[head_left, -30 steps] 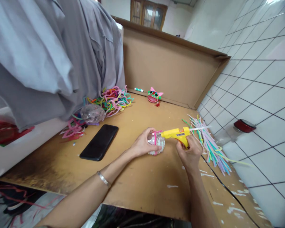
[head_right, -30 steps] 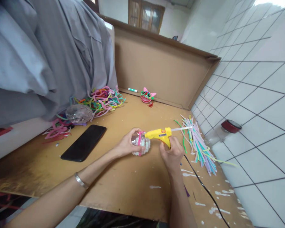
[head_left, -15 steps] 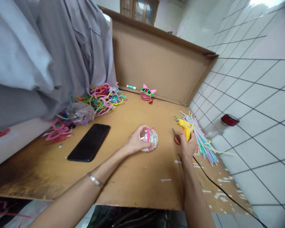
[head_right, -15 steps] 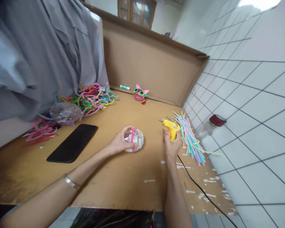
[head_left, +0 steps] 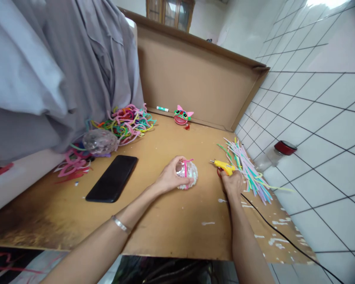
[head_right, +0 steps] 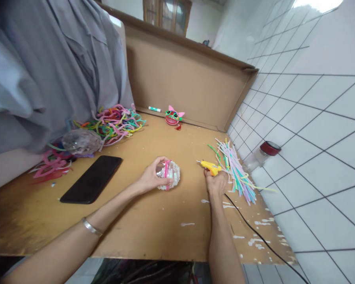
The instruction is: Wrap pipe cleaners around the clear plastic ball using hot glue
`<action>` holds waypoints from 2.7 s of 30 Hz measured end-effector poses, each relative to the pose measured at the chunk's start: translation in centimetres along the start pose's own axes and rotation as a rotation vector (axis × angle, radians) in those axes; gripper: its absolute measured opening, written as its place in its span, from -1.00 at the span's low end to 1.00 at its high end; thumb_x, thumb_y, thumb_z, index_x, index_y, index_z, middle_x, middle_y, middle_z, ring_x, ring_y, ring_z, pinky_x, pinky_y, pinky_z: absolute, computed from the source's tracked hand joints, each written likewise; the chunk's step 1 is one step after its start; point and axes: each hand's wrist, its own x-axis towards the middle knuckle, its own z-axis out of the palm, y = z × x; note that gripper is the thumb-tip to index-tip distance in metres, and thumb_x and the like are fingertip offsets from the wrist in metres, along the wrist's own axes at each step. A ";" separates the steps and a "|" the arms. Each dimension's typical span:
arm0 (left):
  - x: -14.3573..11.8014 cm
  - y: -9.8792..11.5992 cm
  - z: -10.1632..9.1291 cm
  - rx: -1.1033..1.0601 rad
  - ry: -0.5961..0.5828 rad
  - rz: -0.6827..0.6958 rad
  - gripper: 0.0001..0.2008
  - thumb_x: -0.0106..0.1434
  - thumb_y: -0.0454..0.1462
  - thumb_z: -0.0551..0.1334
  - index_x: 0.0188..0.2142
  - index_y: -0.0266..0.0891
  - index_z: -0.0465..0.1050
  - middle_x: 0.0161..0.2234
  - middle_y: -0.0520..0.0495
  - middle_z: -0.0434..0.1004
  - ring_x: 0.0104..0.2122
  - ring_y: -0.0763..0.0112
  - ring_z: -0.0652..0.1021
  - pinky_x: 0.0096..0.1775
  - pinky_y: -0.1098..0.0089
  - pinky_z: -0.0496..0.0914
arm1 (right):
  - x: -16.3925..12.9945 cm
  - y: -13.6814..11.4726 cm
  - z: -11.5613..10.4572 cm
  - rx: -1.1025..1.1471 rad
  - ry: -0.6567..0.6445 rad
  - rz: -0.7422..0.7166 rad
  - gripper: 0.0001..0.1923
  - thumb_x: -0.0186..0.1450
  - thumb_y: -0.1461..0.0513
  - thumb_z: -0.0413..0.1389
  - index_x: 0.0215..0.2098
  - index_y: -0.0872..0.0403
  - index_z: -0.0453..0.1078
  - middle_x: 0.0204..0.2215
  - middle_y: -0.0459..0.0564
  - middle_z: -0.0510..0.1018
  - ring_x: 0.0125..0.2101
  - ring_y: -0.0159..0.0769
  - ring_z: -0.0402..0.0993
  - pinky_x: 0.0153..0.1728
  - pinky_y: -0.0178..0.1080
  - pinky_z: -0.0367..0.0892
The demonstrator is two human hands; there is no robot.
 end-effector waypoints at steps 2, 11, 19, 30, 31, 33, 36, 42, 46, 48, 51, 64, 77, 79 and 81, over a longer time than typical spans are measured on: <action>0.0 0.0 0.0 0.006 -0.001 -0.001 -0.32 -0.16 -0.21 0.46 -0.02 -0.17 0.31 -0.20 0.00 0.50 -0.19 0.27 0.52 -0.14 0.34 0.39 | -0.2 0.0 0.1 -0.030 0.000 -0.014 -0.47 0.12 -0.07 0.16 -0.21 0.23 0.46 -0.21 0.37 0.56 -0.14 0.12 0.48 -0.25 -0.09 0.33; -0.1 0.2 0.0 0.036 0.010 0.020 -0.36 -0.14 -0.22 0.46 -0.03 -0.16 0.35 -0.18 0.00 0.53 -0.20 0.26 0.54 -0.17 0.34 0.42 | -2.1 -2.4 -1.3 0.267 0.184 -0.551 -0.66 0.36 0.10 -0.03 -0.09 0.15 0.42 -0.21 0.19 0.53 -0.19 -0.05 0.47 -0.13 0.01 0.37; 0.0 0.2 0.0 0.074 0.009 0.074 -0.30 -0.15 -0.19 0.48 0.01 -0.19 0.35 -0.16 -0.06 0.52 -0.13 0.20 0.53 -0.11 0.30 0.43 | -5.9 -8.3 -5.4 0.482 0.062 -1.056 -0.75 0.40 0.21 0.04 0.01 0.03 0.41 -0.25 0.08 0.56 -0.23 -0.19 0.49 -0.20 -0.11 0.40; -0.1 0.7 -0.2 0.096 -0.016 0.050 -0.29 -0.16 -0.17 0.49 0.00 -0.20 0.35 -0.13 -0.08 0.52 -0.11 0.17 0.52 -0.09 0.28 0.43 | -6.2 -8.6 -5.4 0.619 0.027 -1.096 -0.86 0.37 0.31 0.07 -0.28 0.03 0.47 -0.42 -0.04 0.59 -0.38 -0.29 0.51 -0.30 -0.23 0.38; -0.1 0.7 -0.3 0.094 -0.019 0.049 -0.30 -0.16 -0.17 0.49 0.00 -0.20 0.35 -0.14 -0.07 0.52 -0.11 0.17 0.53 -0.10 0.28 0.43 | -6.3 -8.5 -5.4 0.630 0.030 -1.087 -0.87 0.36 0.32 0.08 -0.28 0.02 0.46 -0.42 -0.04 0.60 -0.38 -0.29 0.52 -0.30 -0.23 0.38; -0.1 0.6 -0.3 0.087 -0.024 0.051 -0.33 -0.15 -0.19 0.48 -0.02 -0.20 0.36 -0.15 -0.06 0.52 -0.13 0.18 0.53 -0.12 0.30 0.44 | -6.6 -8.3 -5.1 0.665 0.025 -1.062 -0.86 0.35 0.33 0.07 -0.27 0.01 0.46 -0.39 -0.04 0.63 -0.35 -0.28 0.55 -0.27 -0.22 0.40; -0.1 0.4 -0.3 0.062 -0.026 0.061 -0.36 -0.14 -0.22 0.48 -0.03 -0.18 0.37 -0.17 -0.03 0.52 -0.15 0.22 0.53 -0.13 0.32 0.43 | -7.0 -7.8 -4.7 0.704 -0.032 -1.020 -0.84 0.35 0.32 0.06 -0.26 -0.01 0.47 -0.35 -0.03 0.66 -0.31 -0.25 0.59 -0.23 -0.18 0.44; 0.0 0.4 -0.4 0.072 -0.034 0.060 -0.39 -0.13 -0.22 0.46 -0.05 -0.17 0.36 -0.19 -0.01 0.52 -0.18 0.25 0.53 -0.15 0.34 0.43 | -7.2 -7.4 -4.2 0.762 -0.115 -0.971 -0.85 0.36 0.28 0.05 -0.28 -0.01 0.47 -0.35 -0.03 0.66 -0.29 -0.23 0.60 -0.22 -0.15 0.43; -0.1 0.6 -0.5 0.043 -0.049 0.054 -0.38 -0.14 -0.22 0.46 -0.05 -0.17 0.36 -0.16 -0.02 0.53 -0.18 0.25 0.54 -0.15 0.34 0.43 | -7.2 -7.4 -4.2 0.754 -0.132 -1.010 -0.86 0.36 0.30 0.06 -0.29 0.00 0.45 -0.34 -0.05 0.66 -0.30 -0.25 0.59 -0.21 -0.17 0.40; -0.1 0.6 -0.6 0.030 -0.056 0.058 -0.38 -0.14 -0.21 0.47 -0.05 -0.17 0.36 -0.15 -0.03 0.54 -0.19 0.26 0.54 -0.16 0.34 0.43 | -7.3 -7.4 -4.2 0.756 -0.141 -1.030 -0.86 0.37 0.31 0.05 -0.29 0.00 0.43 -0.34 -0.05 0.66 -0.30 -0.27 0.58 -0.20 -0.18 0.39; -0.2 0.4 -0.6 0.020 -0.065 0.059 -0.38 -0.13 -0.19 0.47 -0.06 -0.17 0.35 -0.18 -0.02 0.53 -0.22 0.28 0.53 -0.18 0.35 0.43 | -7.4 -7.4 -4.4 0.749 -0.165 -1.040 -0.84 0.37 0.32 0.02 -0.28 0.01 0.42 -0.34 -0.03 0.64 -0.29 -0.26 0.58 -0.20 -0.17 0.40; -0.2 0.5 -0.8 0.074 -0.063 0.060 -0.33 -0.10 -0.12 0.48 0.01 -0.17 0.35 -0.11 -0.06 0.53 -0.09 0.19 0.52 -0.07 0.28 0.42 | -7.5 -7.6 -4.4 0.762 -0.204 -1.110 -0.83 0.37 0.35 0.00 -0.26 0.03 0.42 -0.33 0.03 0.61 -0.27 -0.25 0.55 -0.21 -0.17 0.46; -0.2 0.5 -0.8 0.078 -0.077 0.056 -0.30 -0.08 -0.07 0.47 0.04 -0.16 0.33 -0.09 -0.09 0.55 -0.06 0.15 0.54 -0.03 0.25 0.42 | -7.5 -7.6 -4.6 0.734 -0.202 -1.111 -0.83 0.37 0.34 0.00 -0.26 0.03 0.42 -0.33 0.02 0.61 -0.27 -0.26 0.54 -0.21 -0.19 0.44; -0.2 0.3 -0.8 0.102 -0.066 0.054 -0.30 -0.08 -0.07 0.47 0.05 -0.14 0.34 -0.07 -0.09 0.54 -0.06 0.14 0.54 -0.01 0.22 0.42 | -7.5 -7.6 -4.5 0.728 -0.194 -1.124 -0.83 0.37 0.35 0.00 -0.25 0.03 0.41 -0.33 0.02 0.61 -0.28 -0.26 0.54 -0.21 -0.19 0.44; -0.1 0.1 -0.7 0.124 -0.056 0.060 -0.30 -0.07 -0.08 0.47 0.06 -0.13 0.34 -0.04 -0.09 0.53 -0.04 0.13 0.54 0.03 0.19 0.40 | -7.5 -7.5 -4.4 0.717 -0.194 -1.139 -0.83 0.36 0.36 0.01 -0.25 0.03 0.40 -0.33 0.02 0.60 -0.27 -0.26 0.54 -0.21 -0.19 0.44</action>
